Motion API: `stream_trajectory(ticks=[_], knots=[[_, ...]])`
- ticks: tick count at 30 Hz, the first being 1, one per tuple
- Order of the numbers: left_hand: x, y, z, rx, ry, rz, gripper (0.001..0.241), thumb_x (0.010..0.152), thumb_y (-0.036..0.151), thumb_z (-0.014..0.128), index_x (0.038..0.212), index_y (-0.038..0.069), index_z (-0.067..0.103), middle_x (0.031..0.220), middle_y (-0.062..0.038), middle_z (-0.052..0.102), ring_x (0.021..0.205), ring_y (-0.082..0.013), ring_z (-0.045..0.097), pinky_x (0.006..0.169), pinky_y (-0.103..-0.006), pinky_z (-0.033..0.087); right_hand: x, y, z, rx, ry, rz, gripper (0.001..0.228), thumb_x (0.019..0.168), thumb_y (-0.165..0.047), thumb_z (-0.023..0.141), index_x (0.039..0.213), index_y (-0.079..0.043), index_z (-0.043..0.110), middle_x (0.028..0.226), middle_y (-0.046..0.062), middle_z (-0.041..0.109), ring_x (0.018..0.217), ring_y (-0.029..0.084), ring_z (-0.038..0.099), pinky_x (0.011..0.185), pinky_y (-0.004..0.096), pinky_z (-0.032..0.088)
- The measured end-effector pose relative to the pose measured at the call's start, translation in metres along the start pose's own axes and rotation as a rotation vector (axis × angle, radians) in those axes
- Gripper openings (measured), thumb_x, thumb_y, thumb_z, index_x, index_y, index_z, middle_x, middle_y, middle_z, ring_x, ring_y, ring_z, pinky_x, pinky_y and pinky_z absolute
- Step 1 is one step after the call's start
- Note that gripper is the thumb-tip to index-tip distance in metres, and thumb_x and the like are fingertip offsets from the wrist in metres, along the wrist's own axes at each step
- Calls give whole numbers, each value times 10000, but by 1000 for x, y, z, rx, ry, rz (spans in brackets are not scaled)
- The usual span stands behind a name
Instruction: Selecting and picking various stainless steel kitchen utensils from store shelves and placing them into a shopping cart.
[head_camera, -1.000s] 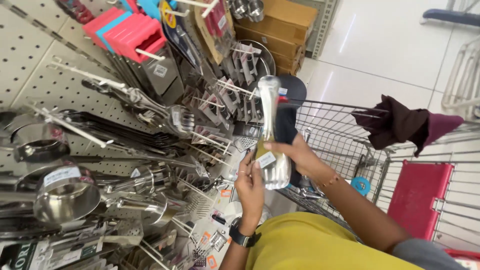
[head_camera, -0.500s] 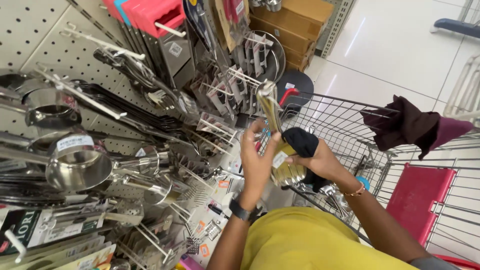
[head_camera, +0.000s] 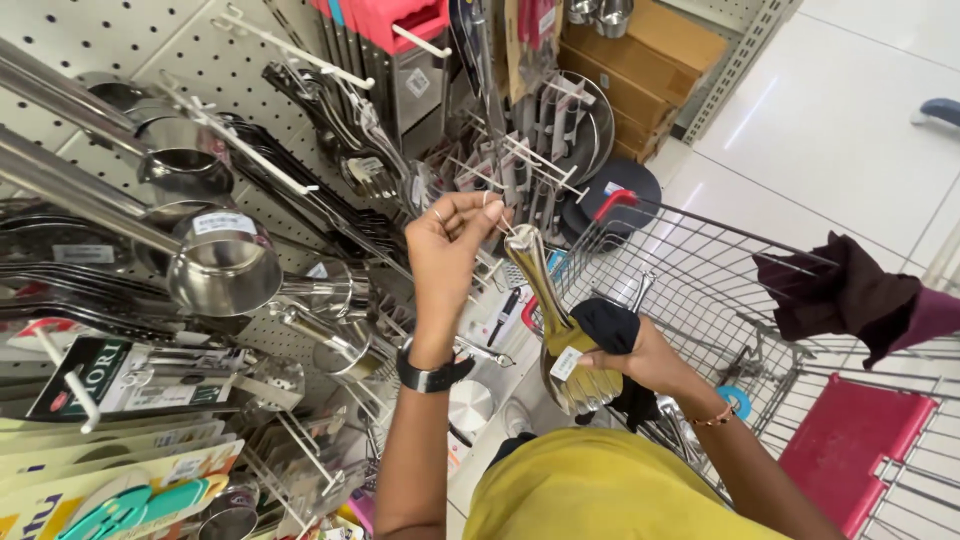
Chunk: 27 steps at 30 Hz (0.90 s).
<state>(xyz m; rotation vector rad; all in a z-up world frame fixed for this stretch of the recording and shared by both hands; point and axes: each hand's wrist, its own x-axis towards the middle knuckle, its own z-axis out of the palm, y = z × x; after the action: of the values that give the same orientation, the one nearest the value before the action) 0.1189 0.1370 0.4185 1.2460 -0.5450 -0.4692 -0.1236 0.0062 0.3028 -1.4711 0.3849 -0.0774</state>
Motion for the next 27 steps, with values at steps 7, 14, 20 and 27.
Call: stream_trajectory(ticks=[7,14,20,27], knots=[[3,43,-3,154,23,66,133,950,79,751,989,-44,720,810,-37,732,714,-64,678,661,-203,536,6,0,7,-23,-29,44,610,765,-73,859,1330,-33,631,1044,49,730,918,119,667,857,286,551],[31,75,-4,484,210,353,88,981,108,734,974,20,740,789,-8,697,675,-59,606,617,-235,484,37,-13,23,448,33,142,536,735,-100,854,1219,-26,637,1055,91,726,952,206,700,865,379,570],[81,105,-11,866,377,652,117,965,135,730,948,23,700,865,-117,729,726,-251,677,666,-371,520,107,-41,40,540,58,26,547,729,-99,862,1225,-46,639,1090,79,737,958,190,729,883,364,586],[110,93,-40,1016,613,575,141,914,169,750,907,31,721,844,-156,748,769,-372,707,684,-467,512,166,-32,54,507,-30,22,539,754,-120,868,1236,-10,654,1123,85,749,1001,175,720,916,331,578]])
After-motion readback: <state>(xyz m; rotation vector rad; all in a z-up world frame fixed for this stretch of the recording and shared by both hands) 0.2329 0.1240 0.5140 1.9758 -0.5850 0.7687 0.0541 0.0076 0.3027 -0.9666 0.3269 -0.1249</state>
